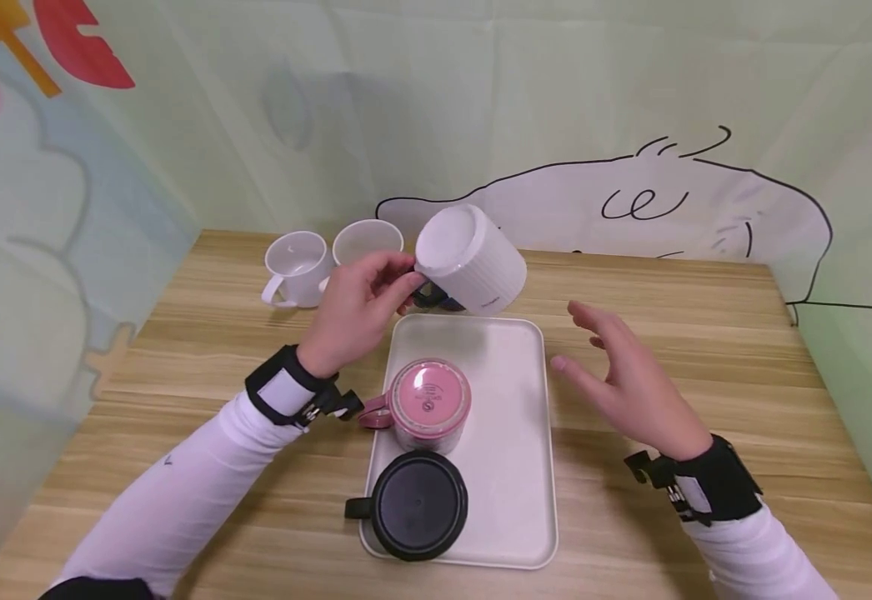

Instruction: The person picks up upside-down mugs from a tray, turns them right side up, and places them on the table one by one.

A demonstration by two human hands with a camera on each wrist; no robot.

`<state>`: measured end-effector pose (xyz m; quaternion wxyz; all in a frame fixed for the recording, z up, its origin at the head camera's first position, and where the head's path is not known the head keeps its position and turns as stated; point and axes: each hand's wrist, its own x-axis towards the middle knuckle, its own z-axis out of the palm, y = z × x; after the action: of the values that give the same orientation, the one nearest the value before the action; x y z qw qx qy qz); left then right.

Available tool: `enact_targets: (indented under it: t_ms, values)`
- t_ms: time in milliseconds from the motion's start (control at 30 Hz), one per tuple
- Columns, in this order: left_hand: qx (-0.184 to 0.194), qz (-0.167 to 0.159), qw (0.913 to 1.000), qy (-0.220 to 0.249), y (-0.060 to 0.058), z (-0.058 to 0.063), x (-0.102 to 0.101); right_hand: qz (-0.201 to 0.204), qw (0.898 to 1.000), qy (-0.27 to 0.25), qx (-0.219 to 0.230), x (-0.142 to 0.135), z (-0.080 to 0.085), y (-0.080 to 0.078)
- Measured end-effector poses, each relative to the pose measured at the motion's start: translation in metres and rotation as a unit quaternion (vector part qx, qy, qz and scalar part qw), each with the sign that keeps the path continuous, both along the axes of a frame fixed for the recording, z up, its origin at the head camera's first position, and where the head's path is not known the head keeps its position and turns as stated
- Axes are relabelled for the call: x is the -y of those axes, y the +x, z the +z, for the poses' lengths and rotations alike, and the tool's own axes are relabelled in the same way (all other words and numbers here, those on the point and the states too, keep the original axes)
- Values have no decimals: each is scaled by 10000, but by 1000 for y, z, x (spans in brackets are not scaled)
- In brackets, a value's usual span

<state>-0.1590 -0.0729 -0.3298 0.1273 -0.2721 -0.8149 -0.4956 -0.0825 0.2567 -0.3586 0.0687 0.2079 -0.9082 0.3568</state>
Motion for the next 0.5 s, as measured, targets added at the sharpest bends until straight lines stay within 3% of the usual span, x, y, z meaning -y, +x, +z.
enact_targets:
  t_ms: [233,500]
  values:
    - [432,-515,9930,968,-2,8,-13,220,9909,-1255,438,28,10,-19]
    - [846,-990,9774,1666,-2,9,-24,475,9585,-2512,1263,63,12,-37]
